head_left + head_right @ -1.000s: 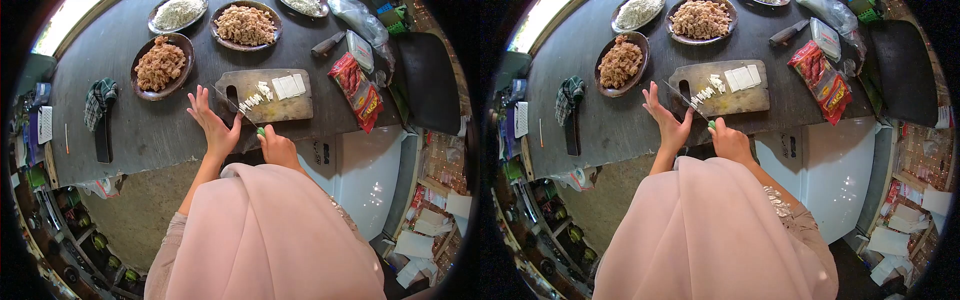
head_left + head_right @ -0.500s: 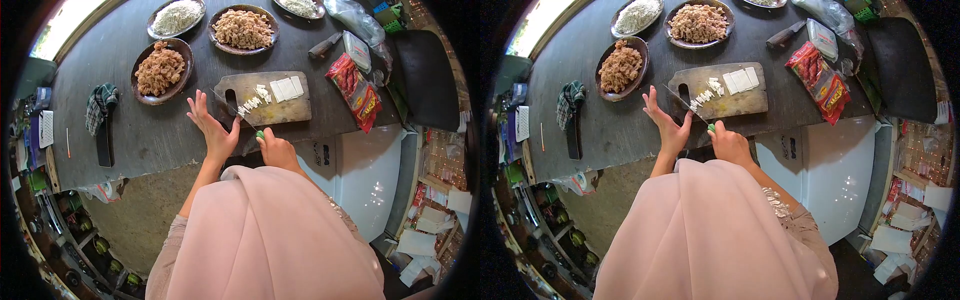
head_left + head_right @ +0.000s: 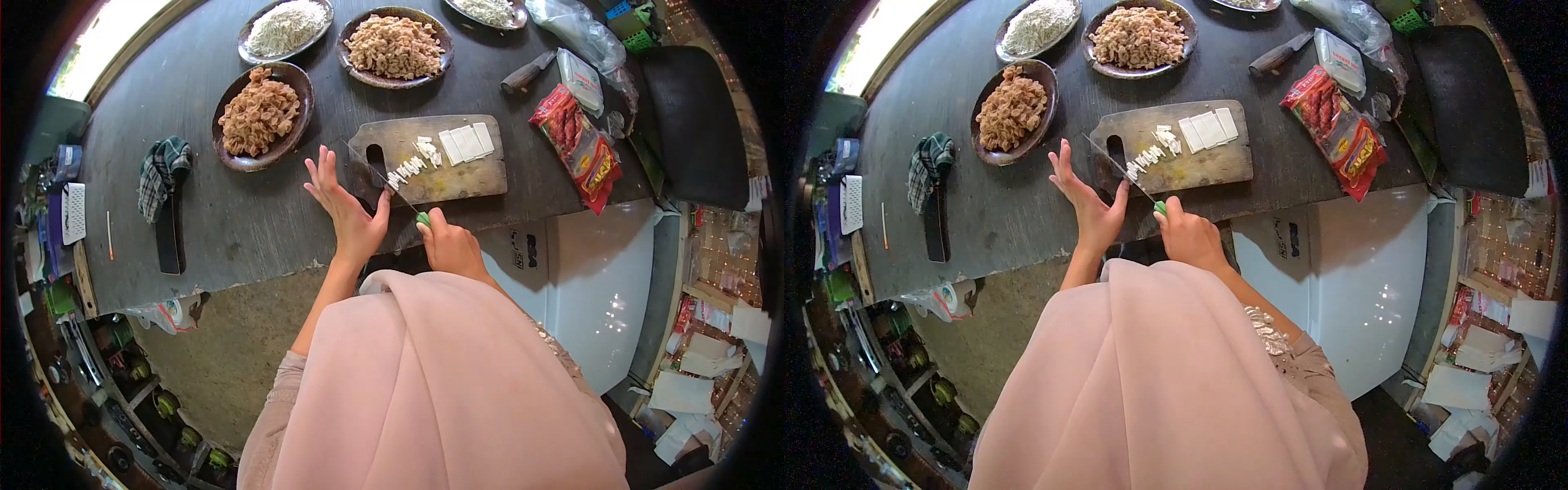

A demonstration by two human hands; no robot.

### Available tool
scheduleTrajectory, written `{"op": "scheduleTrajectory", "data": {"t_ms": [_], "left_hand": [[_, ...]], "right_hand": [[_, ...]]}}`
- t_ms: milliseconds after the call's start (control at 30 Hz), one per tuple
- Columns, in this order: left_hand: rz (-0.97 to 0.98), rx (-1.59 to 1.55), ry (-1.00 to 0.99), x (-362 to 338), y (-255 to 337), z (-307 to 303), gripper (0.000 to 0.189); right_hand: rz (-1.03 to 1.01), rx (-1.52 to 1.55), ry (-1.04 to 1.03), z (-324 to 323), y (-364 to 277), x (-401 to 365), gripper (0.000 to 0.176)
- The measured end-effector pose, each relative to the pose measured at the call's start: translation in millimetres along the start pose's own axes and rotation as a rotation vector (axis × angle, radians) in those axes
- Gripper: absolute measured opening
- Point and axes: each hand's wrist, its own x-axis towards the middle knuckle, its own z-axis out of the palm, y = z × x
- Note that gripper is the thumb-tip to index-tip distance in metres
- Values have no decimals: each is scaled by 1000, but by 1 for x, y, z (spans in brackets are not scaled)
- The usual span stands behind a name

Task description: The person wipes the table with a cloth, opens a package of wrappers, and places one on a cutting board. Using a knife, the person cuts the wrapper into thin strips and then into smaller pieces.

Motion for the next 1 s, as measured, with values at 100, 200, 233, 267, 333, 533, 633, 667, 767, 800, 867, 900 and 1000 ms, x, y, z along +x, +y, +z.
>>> {"op": "scheduleTrajectory", "data": {"t_ms": [100,200,233,267,333,533,633,667,767,800,867,900,1000], "left_hand": [[5,3,6,1,-1,-2,107],[4,-5,3,0,0,-1,107],[3,-3,6,0,-1,-1,108],[2,-1,4,0,-1,-1,108],[-1,-6,6,0,-1,0,108],[21,-20,26,1,-2,0,106],[17,-19,27,1,-1,0,106],[19,-18,25,1,-1,0,106],[24,-12,18,0,-1,1,107],[10,-1,13,0,0,0,108],[5,10,9,1,2,-1,109],[-27,13,-9,1,3,-2,109],[-65,17,-42,4,7,-2,109]], "right_hand": [[9,4,-15,-6,-4,-3,25],[-3,0,-15,1,0,-2,25],[-3,1,-16,2,0,-1,25],[2,-14,-18,2,-1,0,25],[14,-29,-18,3,-2,-2,25],[-1,-26,8,2,-4,-5,26],[28,-24,-12,6,-3,-5,26],[28,-32,-11,7,-3,-5,26],[48,-18,-22,4,-5,-4,26],[61,6,-34,2,-5,-3,26],[52,131,-42,4,4,-1,26],[41,255,-59,3,8,0,27],[52,360,7,-10,18,0,28]]}}
